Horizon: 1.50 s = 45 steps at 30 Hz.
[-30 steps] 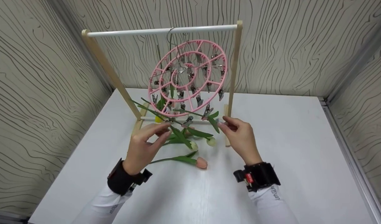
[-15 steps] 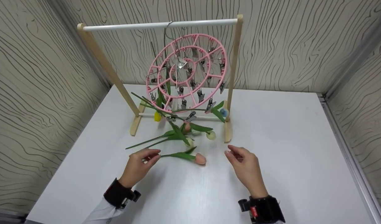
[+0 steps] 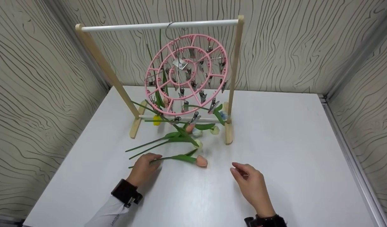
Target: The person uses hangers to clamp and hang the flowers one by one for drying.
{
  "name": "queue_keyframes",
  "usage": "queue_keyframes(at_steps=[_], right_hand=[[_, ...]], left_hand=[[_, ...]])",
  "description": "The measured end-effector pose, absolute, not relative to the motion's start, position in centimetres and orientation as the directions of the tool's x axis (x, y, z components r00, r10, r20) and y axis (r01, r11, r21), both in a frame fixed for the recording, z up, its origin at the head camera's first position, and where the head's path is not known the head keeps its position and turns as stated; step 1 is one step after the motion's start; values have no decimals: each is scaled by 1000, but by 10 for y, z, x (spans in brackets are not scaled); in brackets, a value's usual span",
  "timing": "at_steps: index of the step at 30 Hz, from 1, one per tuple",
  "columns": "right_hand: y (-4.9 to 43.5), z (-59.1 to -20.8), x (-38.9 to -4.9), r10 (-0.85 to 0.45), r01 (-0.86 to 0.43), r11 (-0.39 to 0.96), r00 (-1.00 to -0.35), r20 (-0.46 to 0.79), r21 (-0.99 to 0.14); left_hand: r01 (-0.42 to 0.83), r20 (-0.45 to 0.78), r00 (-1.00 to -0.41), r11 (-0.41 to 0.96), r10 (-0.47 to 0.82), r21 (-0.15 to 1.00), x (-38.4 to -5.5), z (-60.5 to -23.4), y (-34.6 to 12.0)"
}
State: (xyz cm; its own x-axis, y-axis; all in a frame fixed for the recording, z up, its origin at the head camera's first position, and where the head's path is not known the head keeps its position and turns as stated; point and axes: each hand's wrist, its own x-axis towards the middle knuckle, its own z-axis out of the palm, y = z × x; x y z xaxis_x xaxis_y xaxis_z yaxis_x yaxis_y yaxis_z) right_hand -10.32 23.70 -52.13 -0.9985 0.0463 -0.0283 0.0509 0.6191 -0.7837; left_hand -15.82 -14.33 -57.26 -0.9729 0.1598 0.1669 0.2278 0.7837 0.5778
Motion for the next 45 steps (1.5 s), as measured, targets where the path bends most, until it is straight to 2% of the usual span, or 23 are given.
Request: queue_keyframes(at_steps=[6,19,28,32,37,40,45], right_hand=[[236,-521,-100,56,63,632,-998,-36,-772],[235,-522,-97,63,86,627,-996,-60,-774],[233,-518,-94,49,82,625,-997,-65,-776],[229,-516,-91,35,24,636,-999,-3,-772],[220,-512,-87,4,-98,663,-991,134,-742],[213,-509,-85,-34,-206,671,-968,249,-712],[202,-504,-83,-114,-363,716,-904,413,-597]], left_hand=[[173,101,-985,826,141,537,-158,-574,-141],[221,103,-975,862,195,457,-158,-579,-136],[282,100,-959,858,265,430,-148,-564,-129],[365,134,-931,862,339,353,-144,-550,-122],[476,194,-878,844,438,247,-136,-530,-109],[528,246,-842,825,480,202,-131,-518,-100],[615,376,-757,777,535,132,-122,-496,-87]])
